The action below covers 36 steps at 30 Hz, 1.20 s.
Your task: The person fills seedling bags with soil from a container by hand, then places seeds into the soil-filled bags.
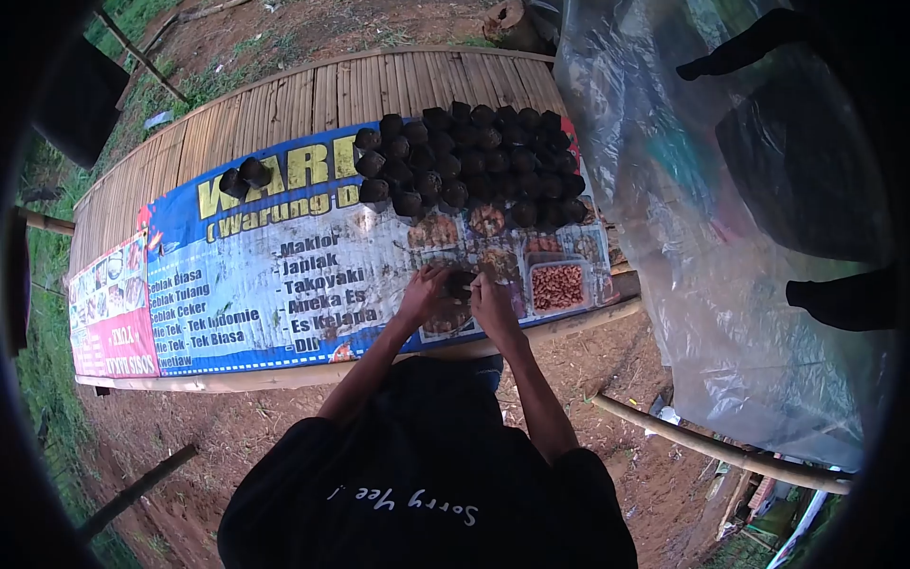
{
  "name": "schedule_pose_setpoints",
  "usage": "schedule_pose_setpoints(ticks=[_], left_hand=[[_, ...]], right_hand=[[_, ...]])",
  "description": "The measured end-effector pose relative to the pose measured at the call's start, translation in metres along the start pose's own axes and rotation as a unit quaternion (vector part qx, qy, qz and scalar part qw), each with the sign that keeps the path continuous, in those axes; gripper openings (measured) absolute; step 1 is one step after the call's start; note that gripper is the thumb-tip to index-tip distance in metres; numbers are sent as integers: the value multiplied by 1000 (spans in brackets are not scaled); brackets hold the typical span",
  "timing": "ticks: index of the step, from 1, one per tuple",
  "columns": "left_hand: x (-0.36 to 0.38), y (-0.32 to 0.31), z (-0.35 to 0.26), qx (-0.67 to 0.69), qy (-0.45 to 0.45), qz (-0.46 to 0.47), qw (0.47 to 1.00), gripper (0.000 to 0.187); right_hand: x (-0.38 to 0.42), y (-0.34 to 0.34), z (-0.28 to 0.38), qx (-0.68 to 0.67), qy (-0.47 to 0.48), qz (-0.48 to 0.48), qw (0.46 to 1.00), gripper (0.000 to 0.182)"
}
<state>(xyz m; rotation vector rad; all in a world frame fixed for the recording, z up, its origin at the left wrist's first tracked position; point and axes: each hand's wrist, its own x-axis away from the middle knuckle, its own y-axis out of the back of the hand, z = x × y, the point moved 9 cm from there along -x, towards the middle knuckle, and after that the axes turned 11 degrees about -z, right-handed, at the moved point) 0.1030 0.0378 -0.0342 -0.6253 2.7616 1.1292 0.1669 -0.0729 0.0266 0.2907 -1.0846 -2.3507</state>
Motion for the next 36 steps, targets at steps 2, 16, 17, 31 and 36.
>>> schedule_pose_setpoints(ticks=[2, 16, 17, 31, 36], left_hand=[[-2, 2, -2, 3, 1, 8, 1000, 68], [-2, -4, 2, 1, -15, 0, 1000, 66], [-3, -4, 2, 0, -16, -3, 1000, 66], [2, -3, -3, 2, -13, 30, 999, 72], [3, -2, -5, -7, -23, 28, 999, 71]], right_hand=[[-1, 6, 7, 59, 72, -73, 993, 14], [9, -6, -2, 4, 25, -97, 995, 9], [9, -9, -5, -8, 16, -84, 996, 9], [4, 0, -23, -198, -79, -41, 976, 13], [15, 12, -12, -111, -19, -119, 986, 14]])
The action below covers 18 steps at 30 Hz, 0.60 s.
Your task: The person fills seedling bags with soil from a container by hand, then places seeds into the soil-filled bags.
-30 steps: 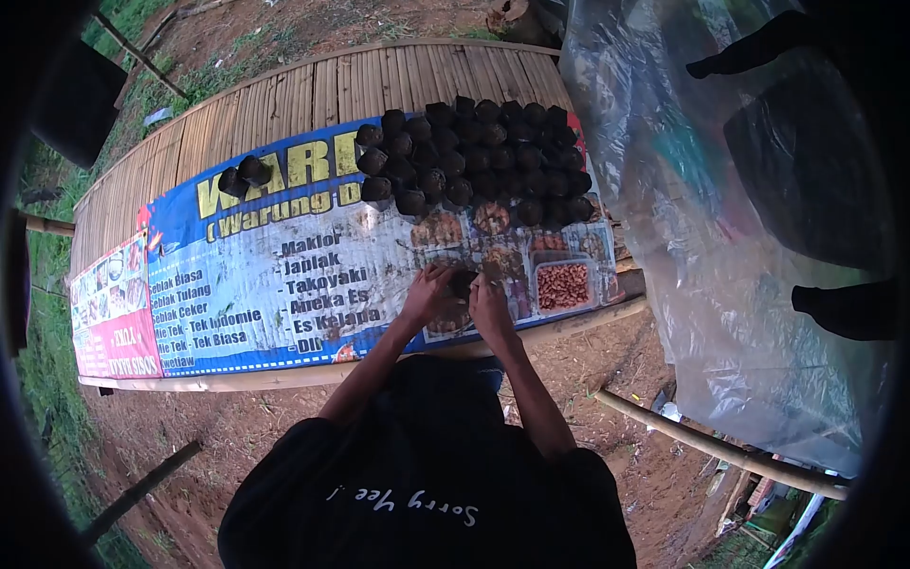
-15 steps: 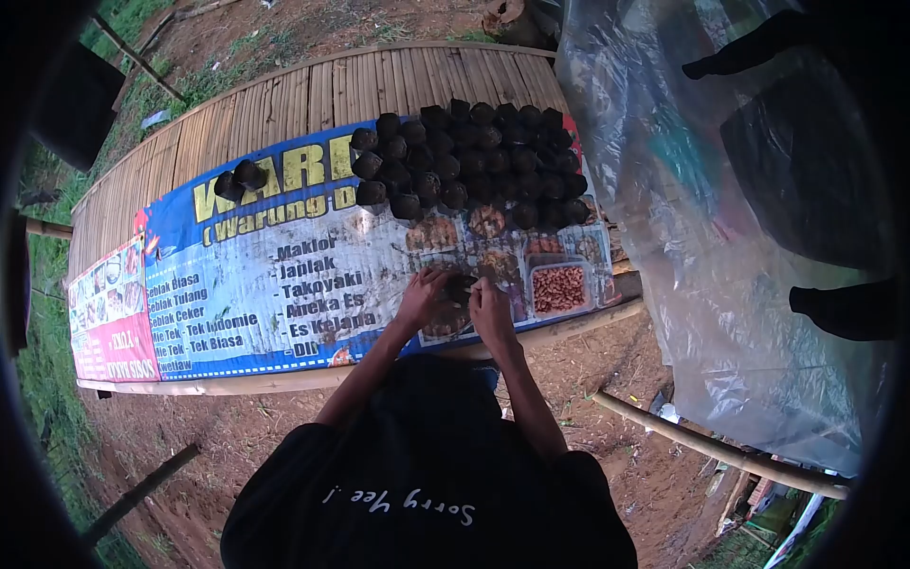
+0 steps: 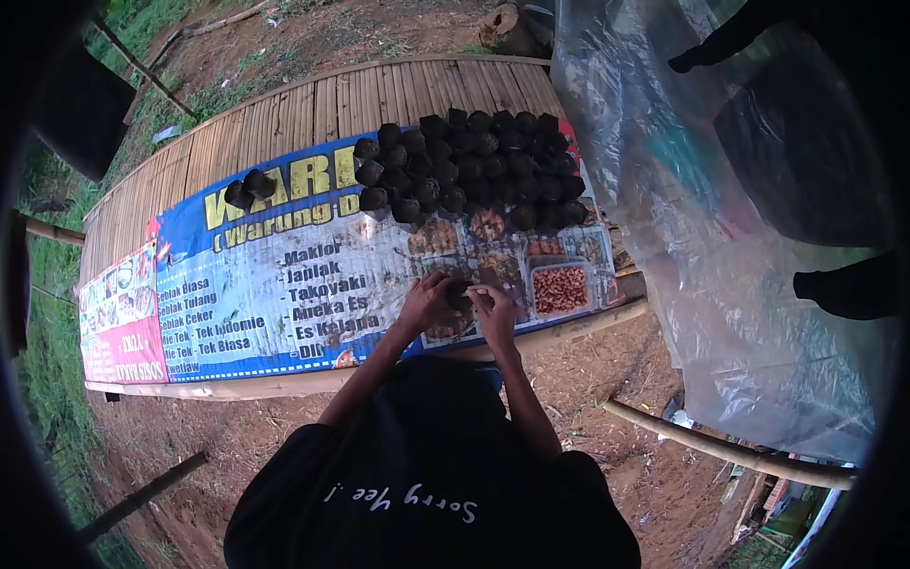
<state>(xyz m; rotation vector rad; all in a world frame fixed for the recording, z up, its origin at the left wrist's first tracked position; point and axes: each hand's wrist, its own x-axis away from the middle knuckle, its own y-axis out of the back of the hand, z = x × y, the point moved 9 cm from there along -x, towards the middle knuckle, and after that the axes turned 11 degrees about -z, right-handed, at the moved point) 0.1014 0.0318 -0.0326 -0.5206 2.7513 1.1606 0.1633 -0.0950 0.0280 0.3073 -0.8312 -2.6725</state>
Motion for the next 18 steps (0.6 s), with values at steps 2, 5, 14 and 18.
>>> schedule_pose_setpoints(ticks=[2, 5, 14, 18], left_hand=[[-1, 2, 0, 5, -3, -12, 1000, 69], [-2, 7, -6, -6, -14, -17, 1000, 65], [-3, 12, -11, -17, -20, -29, 999, 61], [-2, 6, -5, -25, -20, -17, 999, 63]], right_hand=[[5, 7, 13, -9, 52, -57, 997, 15], [11, 4, 14, -1, 77, -59, 995, 14], [13, 4, 16, 19, 104, -91, 990, 12], [12, 4, 20, 9, 77, -48, 996, 11]])
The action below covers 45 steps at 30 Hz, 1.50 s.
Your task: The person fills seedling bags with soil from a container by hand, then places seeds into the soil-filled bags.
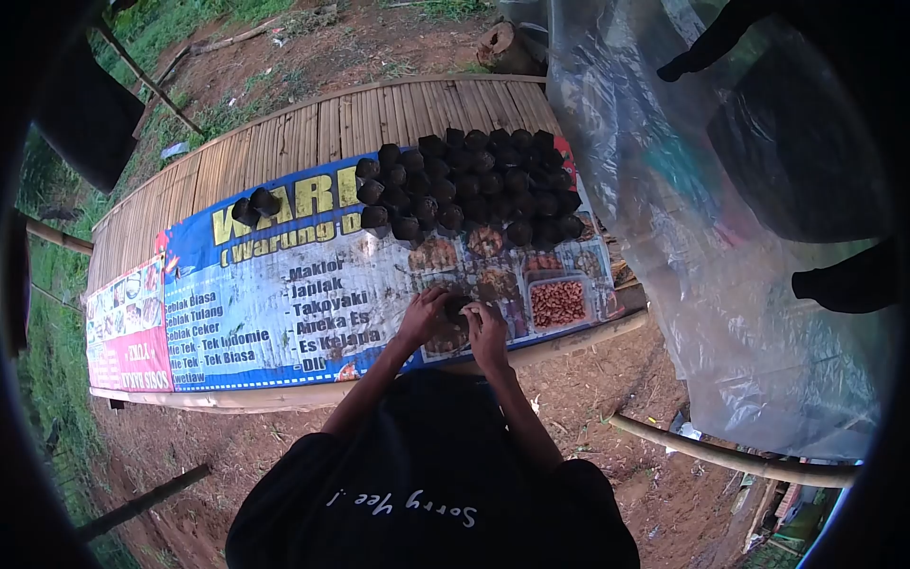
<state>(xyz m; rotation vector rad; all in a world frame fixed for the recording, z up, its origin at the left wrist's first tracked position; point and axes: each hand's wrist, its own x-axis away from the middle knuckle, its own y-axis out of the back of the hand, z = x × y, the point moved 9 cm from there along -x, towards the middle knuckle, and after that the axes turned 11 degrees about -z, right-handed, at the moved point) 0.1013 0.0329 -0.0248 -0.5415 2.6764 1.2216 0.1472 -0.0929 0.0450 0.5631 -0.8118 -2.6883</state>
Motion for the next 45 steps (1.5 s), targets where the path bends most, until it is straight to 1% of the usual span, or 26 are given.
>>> schedule_pose_setpoints(ticks=[1, 3, 4, 8, 10, 12, 13, 15, 17, 20, 22, 24, 25, 27, 29, 30, 31, 33, 34, 36, 38, 39, 41, 43, 45], left_hand=[[-1, -1, 1, -1, -3, -5, 1000, 63], [-1, -2, 2, -5, -7, -8, 1000, 63], [-1, -2, 2, -9, -10, -10, 1000, 63], [-2, -3, 3, -11, -4, 6, 1000, 64], [-2, 0, -2, -44, -26, -2, 999, 64], [-5, 0, -2, -38, -20, 7, 999, 63], [-5, 1, -3, -31, -13, 18, 999, 63], [-5, 2, -4, -31, -22, 12, 999, 62], [-10, 2, -3, -31, -34, 2, 999, 61], [-8, -2, -2, -31, -22, 26, 999, 60], [-8, -1, -3, -45, -37, 14, 998, 59], [-8, 0, -3, -29, -26, 16, 999, 58], [-8, 2, -5, -14, -16, 17, 1000, 58], [-8, 4, -6, -18, -12, 24, 999, 58], [-10, 4, -4, -22, -5, 28, 999, 58], [-9, 4, -5, -29, -18, 17, 999, 58], [-8, 5, -6, -37, -31, 7, 999, 59], [-9, 4, -4, -35, -26, 13, 999, 60], [-8, 3, -4, -33, -21, 19, 999, 60], [-8, 2, -3, -37, -17, 30, 999, 60], [-8, 1, -3, -41, -14, 36, 998, 60], [-9, 2, -5, -45, -20, 26, 998, 60], [-8, 4, -5, -49, -24, 16, 998, 60], [-8, 0, -2, -43, -17, 26, 999, 56], [-9, -1, -1, -41, -21, 17, 999, 54]], right_hand=[[-2, 0, 0, 0, 1, -1, 1000, 11], [-7, 7, 0, -11, 6, -50, 999, 11], [-5, 4, -2, -11, 6, -50, 999, 11], [2, -3, -3, -25, 13, -26, 999, 12], [2, 0, 3, -26, 18, -17, 999, 13], [-5, 0, -2, 0, -21, -13, 1000, 13], [-7, -2, -4, 0, -21, -12, 1000, 13], [-9, -4, 0, -10, 27, -27, 999, 14], [-9, -5, -8, -9, 25, -21, 999, 14], [-7, -4, -9, -3, 18, 2, 1000, 13], [-15, -2, 2, 1, 19, 15, 1000, 12], [-18, -4, 4, -32, -28, 24, 999, 11], [-15, -7, -1, -32, -30, 24, 999, 11], [-13, -13, 5, -13, 54, 20, 998, 10], [-12, -10, 2, -12, 65, 22, 998, 10], [-11, -8, 5, -10, 74, 25, 997, 9], [-10, -7, 7, -10, 73, 28, 997, 9], [-15, -8, -2, -51, -3, 37, 998, 8], [-15, -10, -3, -51, -5, 39, 998, 8], [-12, -17, 3, -40, 27, 56, 997, 8], [-12, -15, 0, -30, 23, 66, 997, 8], [-14, -15, -1, -21, 21, 77, 997, 8], [-15, -11, 1, -10, 29, 71, 997, 8], [-18, -9, 5, 2, 38, 63, 997, 9], [-18, -13, 11, -43, 42, 65, 996, 10]])
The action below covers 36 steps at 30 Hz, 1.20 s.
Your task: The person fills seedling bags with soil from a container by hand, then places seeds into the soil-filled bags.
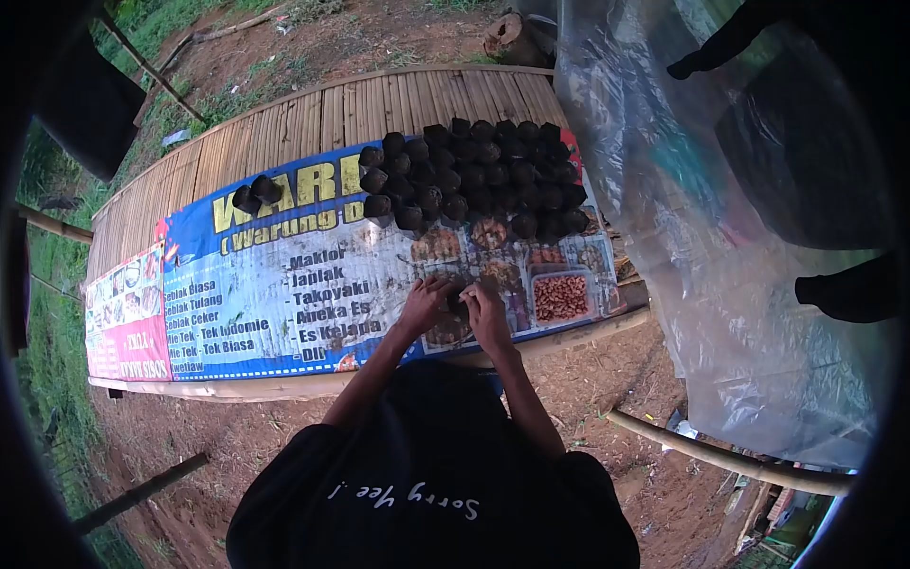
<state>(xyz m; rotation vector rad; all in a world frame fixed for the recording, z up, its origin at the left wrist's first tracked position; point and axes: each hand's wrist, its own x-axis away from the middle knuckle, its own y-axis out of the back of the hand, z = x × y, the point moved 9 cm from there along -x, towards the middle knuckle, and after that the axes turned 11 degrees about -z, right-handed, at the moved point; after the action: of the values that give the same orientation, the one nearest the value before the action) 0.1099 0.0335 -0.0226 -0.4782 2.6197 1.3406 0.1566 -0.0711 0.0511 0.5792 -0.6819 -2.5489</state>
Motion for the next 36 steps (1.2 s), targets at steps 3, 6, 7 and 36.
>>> schedule_pose_setpoints(ticks=[3, 6, 7, 36], left_hand=[[1, 0, -1, -2, -4, -2, 1000, 50], [0, 5, -4, -5, -3, -3, 1000, 49], [0, 7, -5, -5, -5, -9, 1000, 49], [0, 2, 0, -22, -23, -20, 999, 56]], right_hand=[[3, -5, -5, 11, 3, 13, 1000, 8], [0, 3, -2, 42, 3, 29, 999, 7], [-1, 5, 3, 42, 2, 30, 999, 7], [-9, 2, 7, 19, -12, 80, 997, 9]])
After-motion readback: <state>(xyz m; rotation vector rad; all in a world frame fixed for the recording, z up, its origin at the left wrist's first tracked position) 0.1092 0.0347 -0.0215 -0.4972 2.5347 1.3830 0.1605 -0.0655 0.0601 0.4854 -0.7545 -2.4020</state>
